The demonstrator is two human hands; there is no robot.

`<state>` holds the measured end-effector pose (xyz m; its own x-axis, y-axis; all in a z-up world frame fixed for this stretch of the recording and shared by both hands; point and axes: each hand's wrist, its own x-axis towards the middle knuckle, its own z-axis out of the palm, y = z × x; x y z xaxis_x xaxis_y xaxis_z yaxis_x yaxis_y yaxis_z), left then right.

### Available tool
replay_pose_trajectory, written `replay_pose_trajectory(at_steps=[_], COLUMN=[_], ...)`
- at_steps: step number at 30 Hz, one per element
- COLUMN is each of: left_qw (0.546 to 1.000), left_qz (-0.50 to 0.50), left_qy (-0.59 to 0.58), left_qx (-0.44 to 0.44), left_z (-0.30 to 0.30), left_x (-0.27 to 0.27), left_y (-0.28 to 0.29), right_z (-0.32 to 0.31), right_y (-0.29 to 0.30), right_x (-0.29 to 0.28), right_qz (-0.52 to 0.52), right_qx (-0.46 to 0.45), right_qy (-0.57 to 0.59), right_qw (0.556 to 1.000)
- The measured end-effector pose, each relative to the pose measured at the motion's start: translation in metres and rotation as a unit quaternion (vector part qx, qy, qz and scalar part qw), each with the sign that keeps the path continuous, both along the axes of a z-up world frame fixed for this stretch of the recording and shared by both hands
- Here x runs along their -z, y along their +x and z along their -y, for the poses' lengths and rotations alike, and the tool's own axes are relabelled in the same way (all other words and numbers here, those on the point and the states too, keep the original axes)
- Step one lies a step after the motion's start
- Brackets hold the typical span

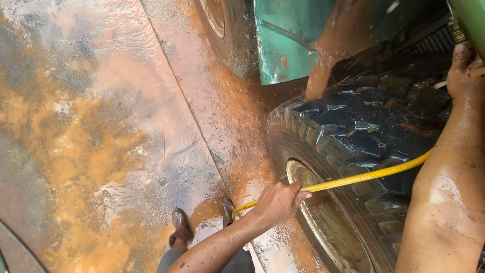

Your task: Washing mud off a truck's tires and undercarriage using a high-pressure water hose

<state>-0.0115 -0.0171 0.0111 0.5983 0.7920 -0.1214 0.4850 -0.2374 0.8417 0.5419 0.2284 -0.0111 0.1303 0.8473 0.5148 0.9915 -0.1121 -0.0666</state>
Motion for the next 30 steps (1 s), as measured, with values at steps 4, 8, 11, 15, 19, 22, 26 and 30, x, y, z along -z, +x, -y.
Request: replay_pose_trajectory(at_steps=[4,8,11,15,19,22,26,30], left_qw=[1.0,1.0,1.0,1.0,1.0,0.999,0.998,0.998], left_qz=[0.013,0.014,0.002,-0.006,0.023,-0.005,0.052,0.066], left_qy=[0.007,0.021,0.0,0.012,0.002,-0.032,-0.018,0.003], left_qx=[-0.009,-0.017,-0.012,-0.012,-0.013,0.012,0.0,0.007], left_z=[0.003,0.007,0.009,0.009,0.01,0.012,0.014,0.016], left_x=[-0.003,0.002,0.002,0.003,0.002,0.01,0.015,0.034], left_y=[-0.004,-0.003,-0.002,-0.002,-0.003,-0.001,-0.001,0.007], right_z=[-0.005,0.004,0.004,0.004,0.002,-0.006,0.004,-0.001], right_y=[-0.01,-0.037,-0.041,-0.046,-0.036,-0.016,-0.023,0.012], right_x=[-0.001,-0.023,-0.029,-0.031,-0.022,-0.004,-0.017,0.005], right_qz=[-0.056,-0.013,-0.02,-0.024,-0.061,-0.064,0.003,0.035], right_qx=[-0.112,-0.117,-0.119,-0.15,-0.151,-0.092,-0.033,-0.123], right_qy=[0.017,0.025,0.016,0.021,0.004,0.015,-0.013,0.03], right_qw=[0.992,0.993,0.993,0.988,0.987,0.994,0.999,0.991])
